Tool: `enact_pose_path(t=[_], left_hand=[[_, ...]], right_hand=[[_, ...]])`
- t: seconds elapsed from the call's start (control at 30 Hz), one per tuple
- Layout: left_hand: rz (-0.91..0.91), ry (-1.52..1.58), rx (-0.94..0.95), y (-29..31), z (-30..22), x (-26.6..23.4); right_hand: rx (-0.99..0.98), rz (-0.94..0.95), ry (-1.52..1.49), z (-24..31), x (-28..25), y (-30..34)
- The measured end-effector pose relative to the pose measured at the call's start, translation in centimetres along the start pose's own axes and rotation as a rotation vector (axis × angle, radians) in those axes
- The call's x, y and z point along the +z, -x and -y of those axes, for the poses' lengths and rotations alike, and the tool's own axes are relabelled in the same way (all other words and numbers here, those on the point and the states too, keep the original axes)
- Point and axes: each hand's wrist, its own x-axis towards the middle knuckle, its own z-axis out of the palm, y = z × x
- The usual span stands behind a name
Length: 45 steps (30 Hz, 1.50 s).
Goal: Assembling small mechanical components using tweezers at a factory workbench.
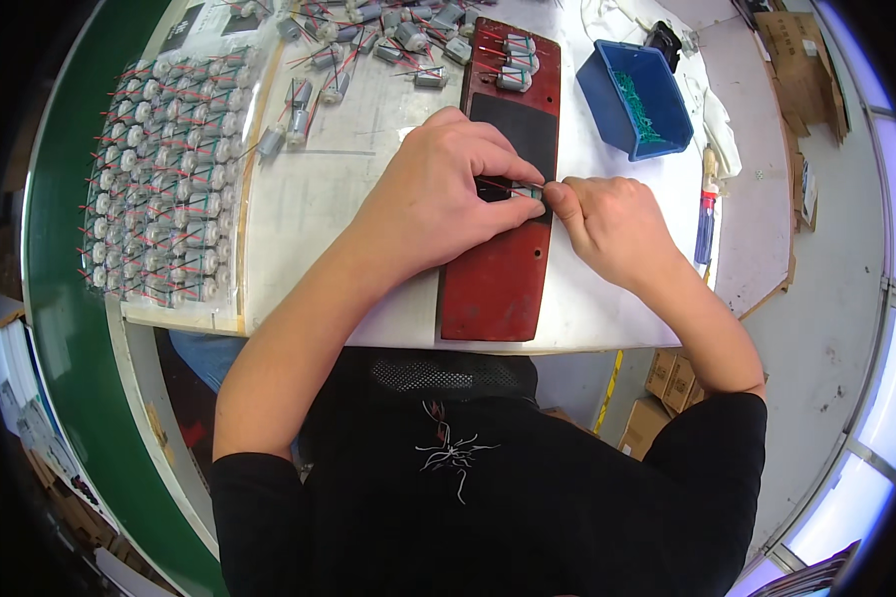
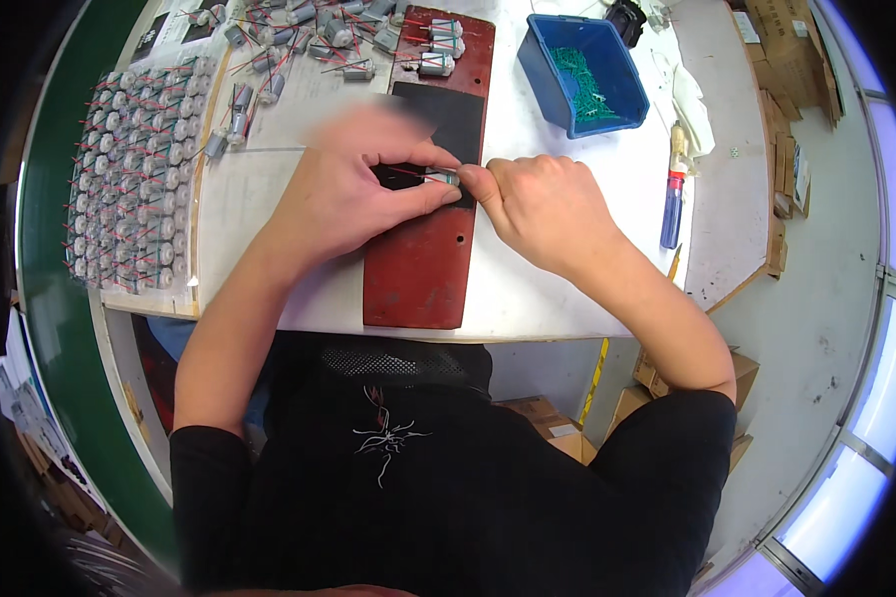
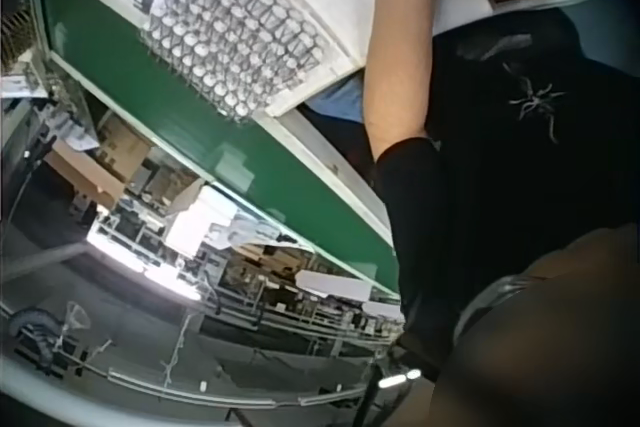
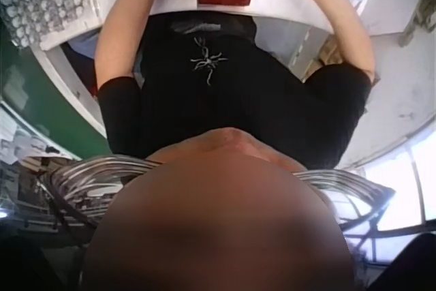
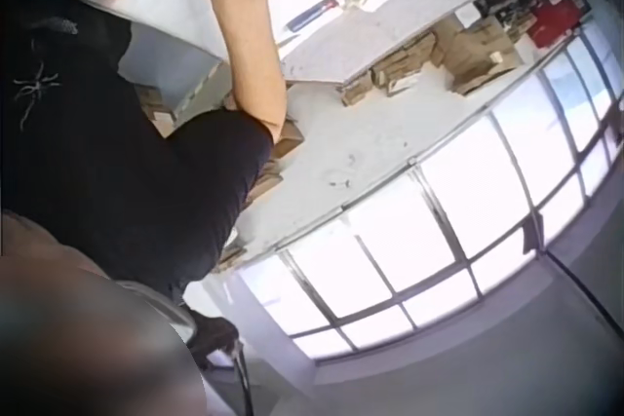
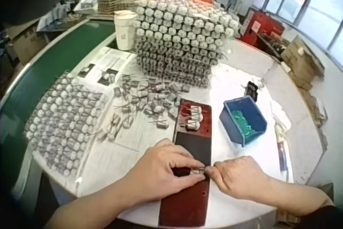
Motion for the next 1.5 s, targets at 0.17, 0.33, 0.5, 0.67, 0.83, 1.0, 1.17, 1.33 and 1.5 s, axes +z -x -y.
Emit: enact_pose_path(t=[0.17,0.33,0.5,0.67,0.83,1.0,1.17,1.33,1.5], left_hand=[[0.003,-0.016,0.045,-0.2,-0.2,0.1],[-0.038,-0.056,0.096,-0.2,0.0,0.2],[-0.028,-0.128,0.142,0.6,0.7,0.0],[-0.117,-0.314,0.214,0.4,0.5,-0.3],[-0.233,-0.443,0.214,-0.7,1.3,0.3],[-0.346,-0.388,0.23,-2.1,0.9,0.0],[-0.348,-0.299,0.123,-2.1,0.9,-0.3],[-0.259,-0.382,0.087,-2.4,1.7,-0.5],[-0.388,-0.499,0.166,-2.7,1.6,-1.0]], right_hand=[[0.011,0.048,-0.012,0.2,-0.4,0.5],[0.039,0.079,-0.015,0.5,-0.8,0.1],[0.03,-0.021,-0.125,-0.1,-1.3,0.1],[0.424,-0.43,-0.484,-3.3,-4.6,-1.0],[0.506,-0.241,-0.245,-7.4,-3.5,-4.0],[0.535,-0.078,-0.034,-8.5,-2.5,-4.7],[0.526,-0.171,-0.067,-8.4,-2.4,-4.0],[0.536,-0.314,-0.145,-7.0,-3.2,-3.0],[0.545,-0.197,-0.056,-6.9,-2.8,-3.1]])
